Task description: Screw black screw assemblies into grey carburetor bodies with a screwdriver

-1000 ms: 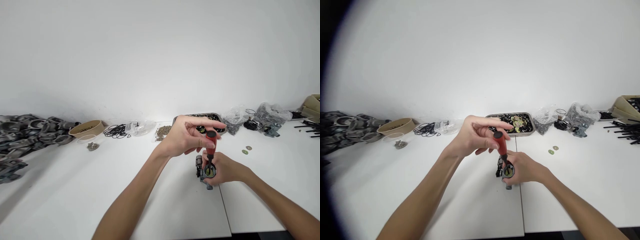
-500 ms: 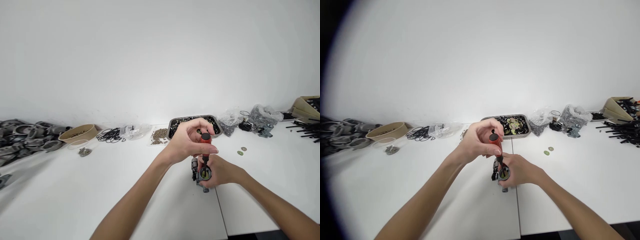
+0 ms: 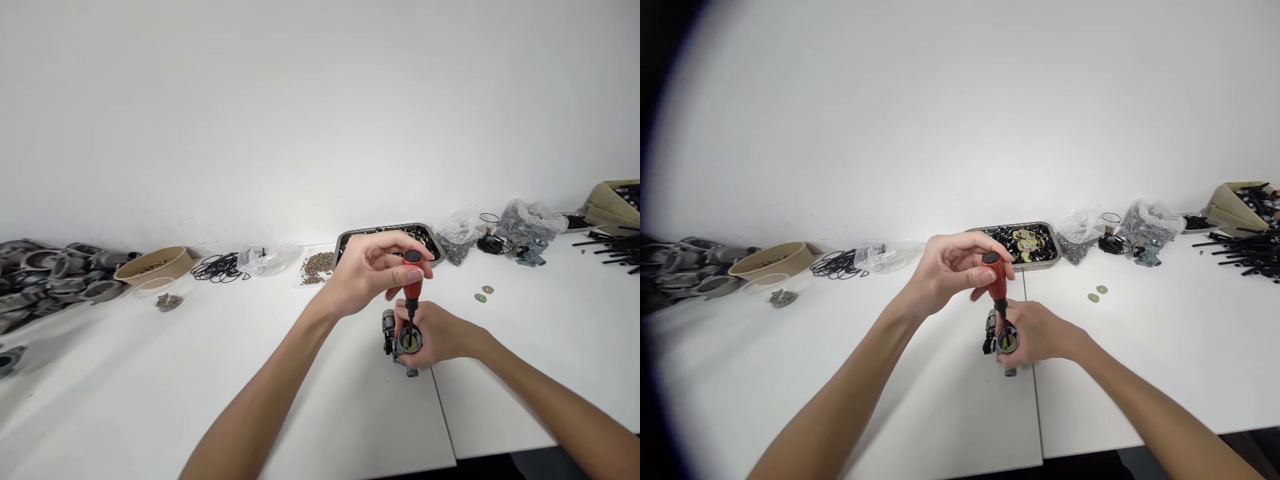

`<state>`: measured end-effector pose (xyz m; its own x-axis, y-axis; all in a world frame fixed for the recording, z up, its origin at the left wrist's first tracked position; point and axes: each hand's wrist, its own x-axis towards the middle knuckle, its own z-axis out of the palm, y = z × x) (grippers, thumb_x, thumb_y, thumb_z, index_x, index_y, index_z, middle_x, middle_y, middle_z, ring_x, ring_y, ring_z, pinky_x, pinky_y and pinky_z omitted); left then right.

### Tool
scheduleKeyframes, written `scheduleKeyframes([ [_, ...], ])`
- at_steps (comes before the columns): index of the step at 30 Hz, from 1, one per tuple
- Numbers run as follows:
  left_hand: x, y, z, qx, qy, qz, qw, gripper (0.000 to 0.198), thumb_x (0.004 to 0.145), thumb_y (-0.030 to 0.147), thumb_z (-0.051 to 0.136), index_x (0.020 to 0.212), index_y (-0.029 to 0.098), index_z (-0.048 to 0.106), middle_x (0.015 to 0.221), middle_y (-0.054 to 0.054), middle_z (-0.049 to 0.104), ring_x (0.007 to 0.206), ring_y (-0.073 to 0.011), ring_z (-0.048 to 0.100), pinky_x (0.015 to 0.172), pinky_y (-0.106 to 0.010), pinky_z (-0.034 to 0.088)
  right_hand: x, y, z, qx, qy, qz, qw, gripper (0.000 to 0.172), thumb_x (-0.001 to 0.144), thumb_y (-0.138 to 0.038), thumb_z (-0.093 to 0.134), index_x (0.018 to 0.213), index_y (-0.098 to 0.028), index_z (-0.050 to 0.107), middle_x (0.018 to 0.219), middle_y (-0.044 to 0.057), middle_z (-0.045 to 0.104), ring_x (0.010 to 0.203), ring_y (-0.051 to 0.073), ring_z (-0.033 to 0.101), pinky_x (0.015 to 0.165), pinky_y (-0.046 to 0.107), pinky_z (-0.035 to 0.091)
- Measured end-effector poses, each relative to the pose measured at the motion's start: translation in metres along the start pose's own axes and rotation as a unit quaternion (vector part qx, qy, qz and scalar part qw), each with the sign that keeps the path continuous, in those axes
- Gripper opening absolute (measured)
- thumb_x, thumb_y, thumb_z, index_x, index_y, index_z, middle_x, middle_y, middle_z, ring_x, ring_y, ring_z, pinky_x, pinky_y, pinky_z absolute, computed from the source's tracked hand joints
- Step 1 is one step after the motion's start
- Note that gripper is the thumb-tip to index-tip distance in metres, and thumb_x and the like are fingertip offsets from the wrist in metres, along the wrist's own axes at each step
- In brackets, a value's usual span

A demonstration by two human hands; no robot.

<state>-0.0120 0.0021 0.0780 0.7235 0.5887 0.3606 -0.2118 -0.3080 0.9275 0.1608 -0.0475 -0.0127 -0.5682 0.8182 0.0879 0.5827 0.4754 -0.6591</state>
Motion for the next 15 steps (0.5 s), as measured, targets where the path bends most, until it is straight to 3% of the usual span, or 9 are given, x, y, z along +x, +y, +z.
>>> scheduleKeyframes([
  [3, -0.004, 0.009, 0.0, 0.042, -0.012, 0.01, 0.999, 0.016, 0.081, 0.024, 0.069, 0.094, 0.014, 0.07, 0.086, -0.009, 0.07, 0.065, -0.0154, 0.067, 0.045, -0.02, 0.045, 0.0, 0.001, 0.0, 0.006, 0.002, -0.006, 1.0, 0.027, 0.063, -0.022, 0.071, 0.078, -0.02, 0.048, 0.083, -0.003, 0.055, 0.068, 0.011, 0.049, 0.061, 0.025, 0.042],
  [9, -0.005, 0.016, -0.006, 0.037, -0.111, 0.013, 0.993, 0.018, 0.087, 0.022, 0.062, 0.1, 0.015, 0.071, 0.098, -0.011, 0.066, 0.074, -0.0162, 0.068, 0.054, -0.023, 0.051, -0.001, 0.0, 0.0, -0.017, -0.005, 0.001, 1.0, 0.024, 0.064, -0.022, 0.071, 0.08, -0.019, 0.053, 0.085, 0.0, 0.057, 0.072, 0.013, 0.05, 0.061, 0.025, 0.042],
  [12, -0.004, 0.014, -0.006, 0.019, -0.103, 0.01, 0.994, 0.019, 0.09, 0.027, 0.059, 0.101, 0.015, 0.07, 0.095, -0.01, 0.065, 0.074, -0.015, 0.066, 0.054, -0.022, 0.051, -0.001, 0.0, -0.001, -0.012, -0.009, 0.014, 1.0, 0.027, 0.063, -0.023, 0.071, 0.082, -0.02, 0.052, 0.083, -0.001, 0.057, 0.069, 0.012, 0.049, 0.061, 0.026, 0.043],
  [15, -0.003, 0.01, -0.001, 0.001, -0.072, 0.013, 0.997, 0.017, 0.083, 0.03, 0.069, 0.09, 0.014, 0.07, 0.091, -0.007, 0.063, 0.065, -0.012, 0.065, 0.05, -0.02, 0.051, -0.001, -0.001, -0.001, 0.0, -0.008, 0.009, 1.0, 0.024, 0.064, -0.022, 0.071, 0.08, -0.02, 0.053, 0.081, -0.001, 0.058, 0.07, 0.013, 0.052, 0.063, 0.026, 0.044],
])
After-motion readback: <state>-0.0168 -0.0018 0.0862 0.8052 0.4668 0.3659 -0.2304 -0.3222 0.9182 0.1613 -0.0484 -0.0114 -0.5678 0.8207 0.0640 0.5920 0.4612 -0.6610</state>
